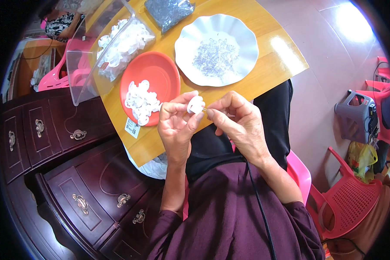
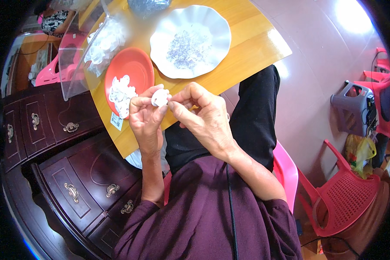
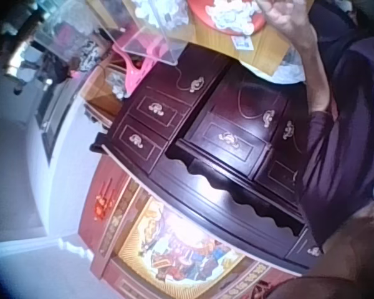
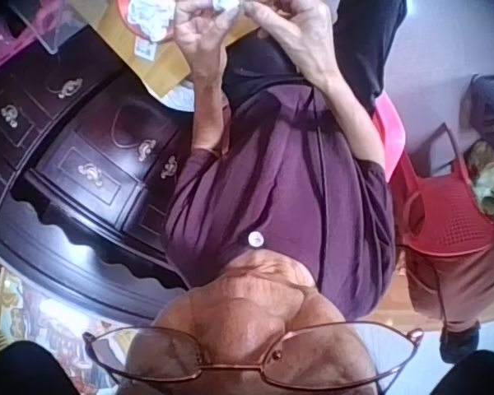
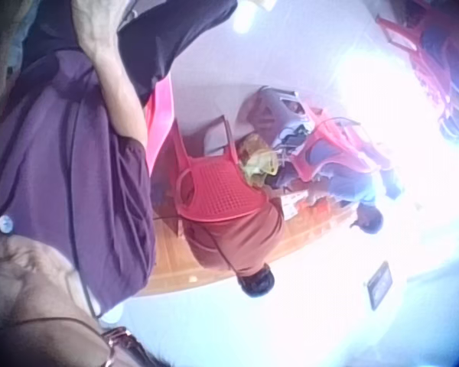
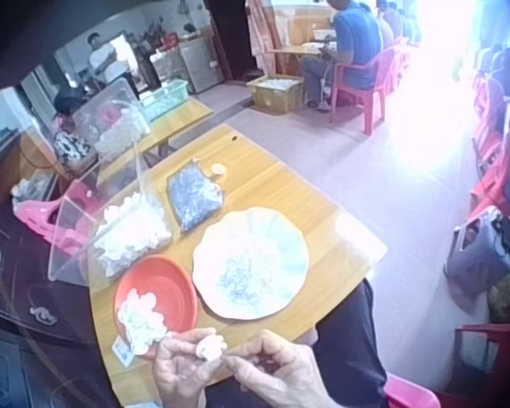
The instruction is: The person repeatedly picks up plastic pieces from a red plate and metal components from a white bowl, then inserts the metal components into the plastic pieces by hand to assemble them.
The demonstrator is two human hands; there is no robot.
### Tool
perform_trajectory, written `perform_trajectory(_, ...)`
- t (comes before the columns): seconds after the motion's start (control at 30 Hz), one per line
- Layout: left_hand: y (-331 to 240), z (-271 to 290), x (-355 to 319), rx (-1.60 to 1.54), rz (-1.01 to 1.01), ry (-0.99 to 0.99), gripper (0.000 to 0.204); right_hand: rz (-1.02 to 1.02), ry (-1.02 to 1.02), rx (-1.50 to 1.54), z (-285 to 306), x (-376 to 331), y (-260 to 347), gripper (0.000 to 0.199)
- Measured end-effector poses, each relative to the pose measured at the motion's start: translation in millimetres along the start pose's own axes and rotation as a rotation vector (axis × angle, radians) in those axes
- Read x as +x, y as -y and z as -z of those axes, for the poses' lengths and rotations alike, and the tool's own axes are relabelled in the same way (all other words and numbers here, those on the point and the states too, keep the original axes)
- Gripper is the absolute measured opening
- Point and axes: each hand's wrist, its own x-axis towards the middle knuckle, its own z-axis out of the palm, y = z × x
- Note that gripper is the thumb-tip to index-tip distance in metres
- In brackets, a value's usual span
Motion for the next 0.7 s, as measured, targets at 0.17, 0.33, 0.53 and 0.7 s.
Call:
perform_trajectory(0.17, 4.7, 1.6, -0.2, 0.038, -0.066, 0.054, 0.032, -0.035, 0.026, 0.062, 3.7, -0.4, 3.2, 0.015)
perform_trajectory(0.33, 1.9, -0.1, -0.8, 0.170, -0.099, 0.079, 0.031, -0.103, 0.057, 0.205, 8.2, -0.5, 3.9, 0.014)
perform_trajectory(0.53, 3.2, 1.8, -1.1, 0.262, -0.159, 0.118, 0.033, -0.082, 0.038, 0.029, 10.7, -2.8, 7.8, 0.014)
perform_trajectory(0.7, 2.7, 3.2, -0.7, 0.364, -0.223, 0.154, 0.035, -0.114, 0.070, 0.257, 13.6, -0.6, 1.9, 0.013)
